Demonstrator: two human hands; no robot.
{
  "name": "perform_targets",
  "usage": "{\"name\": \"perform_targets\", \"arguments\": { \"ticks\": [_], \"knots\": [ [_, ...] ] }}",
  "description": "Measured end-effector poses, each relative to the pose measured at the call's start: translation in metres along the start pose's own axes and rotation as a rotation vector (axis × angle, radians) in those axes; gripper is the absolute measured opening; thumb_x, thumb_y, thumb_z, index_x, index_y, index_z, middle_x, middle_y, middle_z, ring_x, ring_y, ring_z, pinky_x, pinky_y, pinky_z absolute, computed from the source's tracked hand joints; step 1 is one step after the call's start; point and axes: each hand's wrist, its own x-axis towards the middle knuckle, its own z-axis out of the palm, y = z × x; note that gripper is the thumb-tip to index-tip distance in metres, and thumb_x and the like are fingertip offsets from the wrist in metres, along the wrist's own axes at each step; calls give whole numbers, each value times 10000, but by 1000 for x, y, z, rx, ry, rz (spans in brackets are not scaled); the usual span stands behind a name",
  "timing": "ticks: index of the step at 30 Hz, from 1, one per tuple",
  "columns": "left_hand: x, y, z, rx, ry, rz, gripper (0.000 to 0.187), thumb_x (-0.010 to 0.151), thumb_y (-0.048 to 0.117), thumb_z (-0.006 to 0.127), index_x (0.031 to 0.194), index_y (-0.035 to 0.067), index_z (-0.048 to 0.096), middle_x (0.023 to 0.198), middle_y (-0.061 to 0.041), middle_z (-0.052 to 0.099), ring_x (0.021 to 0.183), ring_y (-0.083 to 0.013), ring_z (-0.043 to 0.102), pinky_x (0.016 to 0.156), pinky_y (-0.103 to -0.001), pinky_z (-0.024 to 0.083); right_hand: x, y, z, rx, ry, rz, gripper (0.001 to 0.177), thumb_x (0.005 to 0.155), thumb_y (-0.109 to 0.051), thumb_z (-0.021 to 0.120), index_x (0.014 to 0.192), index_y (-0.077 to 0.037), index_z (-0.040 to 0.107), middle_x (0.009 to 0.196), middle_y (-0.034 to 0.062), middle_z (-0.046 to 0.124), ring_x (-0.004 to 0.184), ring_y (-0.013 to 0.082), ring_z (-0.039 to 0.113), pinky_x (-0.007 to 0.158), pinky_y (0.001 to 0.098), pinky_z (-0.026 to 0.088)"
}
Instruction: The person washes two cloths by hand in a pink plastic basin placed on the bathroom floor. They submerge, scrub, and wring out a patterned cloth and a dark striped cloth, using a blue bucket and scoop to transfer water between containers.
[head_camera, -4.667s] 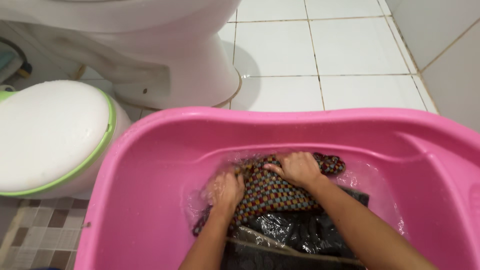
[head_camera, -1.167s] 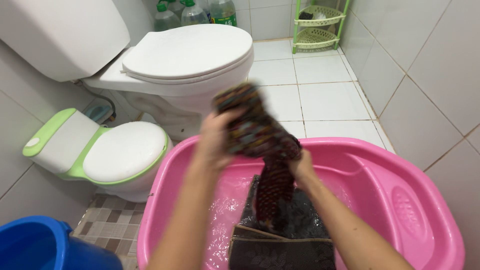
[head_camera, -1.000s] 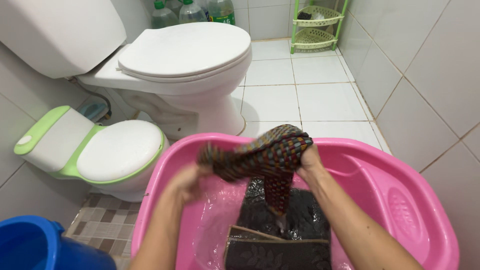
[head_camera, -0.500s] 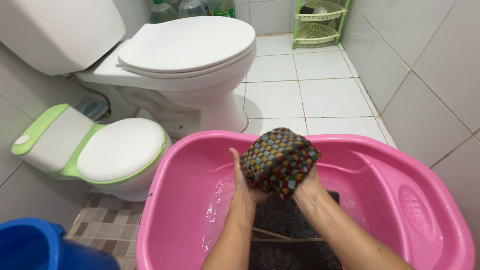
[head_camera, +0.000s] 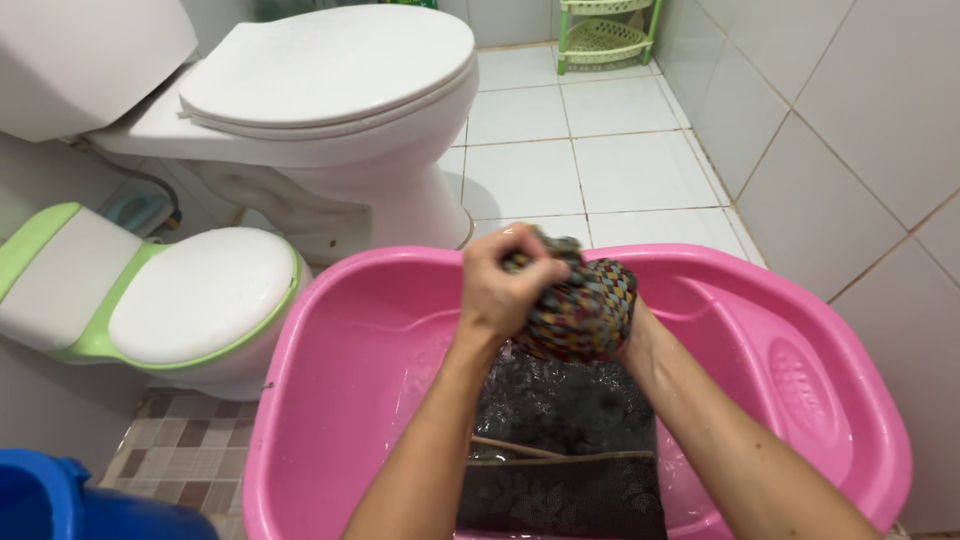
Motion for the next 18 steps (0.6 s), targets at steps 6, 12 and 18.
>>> {"name": "perform_targets", "arguments": {
  "ticks": [6, 12, 18],
  "knots": [
    [-16, 29, 8, 144, -194, 97, 143, 674, 191, 735, 706, 63, 682, 705, -29, 700, 681, -124, 651, 645, -268, 531, 1, 25, -11, -564, -89, 149, 477, 971, -406, 570, 908, 36, 736, 833, 232, 746, 599, 336, 685, 444, 398, 523],
    [-12, -26, -31, 15, 169, -395, 193, 781, 234, 711, 848, 61, 762, 768, -56, 721, 692, -184, 672, 670, -341, 553, 20, 37, -11, 307, -110, 437, 454, 898, -399, 580, 1072, -20, 762, 1141, 210, 747, 1131, 281, 669, 961, 473, 549],
    [-20, -33, -73, -849, 486, -956, 558, 786, 569, 519, 1013, 95, 709, 914, -117, 763, 816, -289, 732, 712, -505, 593, 11, 4, -26, -53, -755, -225, 1013, 712, -368, 942, 1487, -301, 293, 1520, 144, 450, 1410, 350, 417, 1204, 518, 362]
  ]
}}
